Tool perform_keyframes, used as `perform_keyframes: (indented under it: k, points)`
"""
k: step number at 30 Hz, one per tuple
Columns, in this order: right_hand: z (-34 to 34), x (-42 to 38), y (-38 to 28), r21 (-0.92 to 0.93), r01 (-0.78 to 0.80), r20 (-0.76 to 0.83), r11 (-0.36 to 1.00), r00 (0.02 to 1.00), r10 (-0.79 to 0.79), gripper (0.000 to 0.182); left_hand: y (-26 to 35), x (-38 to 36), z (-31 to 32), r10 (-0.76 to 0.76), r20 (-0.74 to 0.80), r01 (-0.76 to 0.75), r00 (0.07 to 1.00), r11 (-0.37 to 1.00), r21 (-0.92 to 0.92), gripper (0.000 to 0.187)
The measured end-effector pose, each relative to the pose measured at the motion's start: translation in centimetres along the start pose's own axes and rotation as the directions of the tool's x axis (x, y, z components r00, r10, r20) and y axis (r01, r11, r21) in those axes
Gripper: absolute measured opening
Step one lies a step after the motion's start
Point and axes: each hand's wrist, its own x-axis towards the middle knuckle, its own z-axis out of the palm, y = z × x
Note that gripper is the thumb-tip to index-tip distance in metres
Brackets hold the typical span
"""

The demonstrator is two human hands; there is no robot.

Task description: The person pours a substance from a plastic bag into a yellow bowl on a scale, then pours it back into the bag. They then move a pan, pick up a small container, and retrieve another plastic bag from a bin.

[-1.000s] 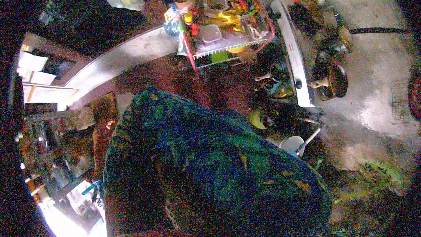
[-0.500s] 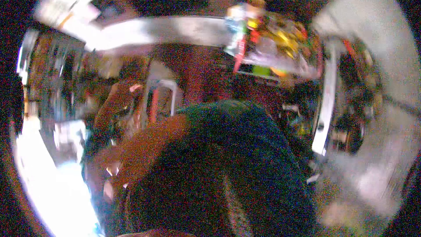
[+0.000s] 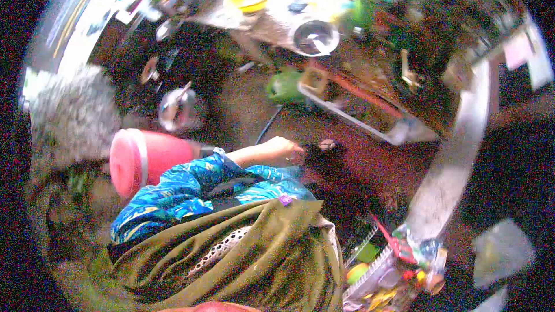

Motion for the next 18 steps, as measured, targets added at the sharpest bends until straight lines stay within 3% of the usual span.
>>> perform_keyframes:
  k: [1, 3, 5, 7, 9, 10, 12, 13, 16, 17, 18]
  points:
    - [0.1, 0.8, -0.7, -0.078, 0.038, -0.006, 0.996, 0.999, -0.039, 0.032, -0.4, -1.7, 0.3, -0.044, -0.038, 0.043, 0.998, 0.999, -0.01, 0.014]
    - [0.6, 2.3, -2.5, -0.184, 0.15, -0.001, 0.971, 0.988, -0.153, 0.03, -1.1, -4.7, 2.3, -0.051, -0.355, 0.052, 0.933, 0.999, -0.007, 0.015]
    - [2.2, 2.5, -5.1, -0.286, 0.258, 0.009, 0.923, 0.964, -0.267, 0.028, -2.6, -6.6, 2.6, -0.12, -0.435, 0.115, 0.892, 0.993, -0.039, 0.016]
    - [4.9, 2.0, -8.7, -0.353, 0.376, 0.025, 0.857, 0.919, -0.393, 0.027, -4.1, -8.0, 2.9, -0.043, -0.561, 0.019, 0.827, 0.999, -0.048, 0.016]
    - [9.1, 0.7, -14.3, -0.379, 0.494, 0.053, 0.783, 0.856, -0.514, 0.025, -4.7, -9.0, 1.8, -0.094, -0.524, 0.054, 0.846, 0.994, -0.093, 0.017]
    - [14.3, 7.7, -24.3, -0.279, 0.575, 0.082, 0.769, 0.813, -0.577, 0.022, -8.5, 1.3, -2.7, -0.089, -0.488, 0.057, 0.869, 0.995, -0.081, 0.017]
    - [16.5, 1.8, -32.4, -0.245, 0.686, 0.073, 0.685, 0.718, -0.693, 0.021, -5.5, 5.7, -3.2, -0.095, -0.494, 0.065, 0.865, 0.995, -0.078, 0.017]
    - [18.1, 1.0, -33.7, -0.276, 0.748, 0.085, 0.603, 0.644, -0.76, 0.02, -5.7, 6.0, -3.7, -0.094, -0.507, 0.068, 0.857, 0.995, -0.069, 0.017]
    - [21.4, 1.7, -35.6, -0.28, 0.734, 0.174, 0.619, 0.673, -0.719, 0.02, -6.7, 6.7, -5.4, -0.146, -0.467, 0.16, 0.872, 0.987, -0.009, 0.016]
    - [25.7, 2.2, -32.9, -0.271, 0.793, 0.298, 0.545, 0.608, -0.736, 0.022, -11.5, 4.1, -7.3, -0.142, -0.5, 0.148, 0.854, 0.989, -0.029, 0.017]
    - [30.6, 1.6, -29.4, -0.372, 0.692, 0.246, 0.619, 0.717, -0.652, 0.022, -17.6, 1.4, -9.8, -0.152, -0.509, 0.13, 0.847, 0.988, -0.079, 0.017]
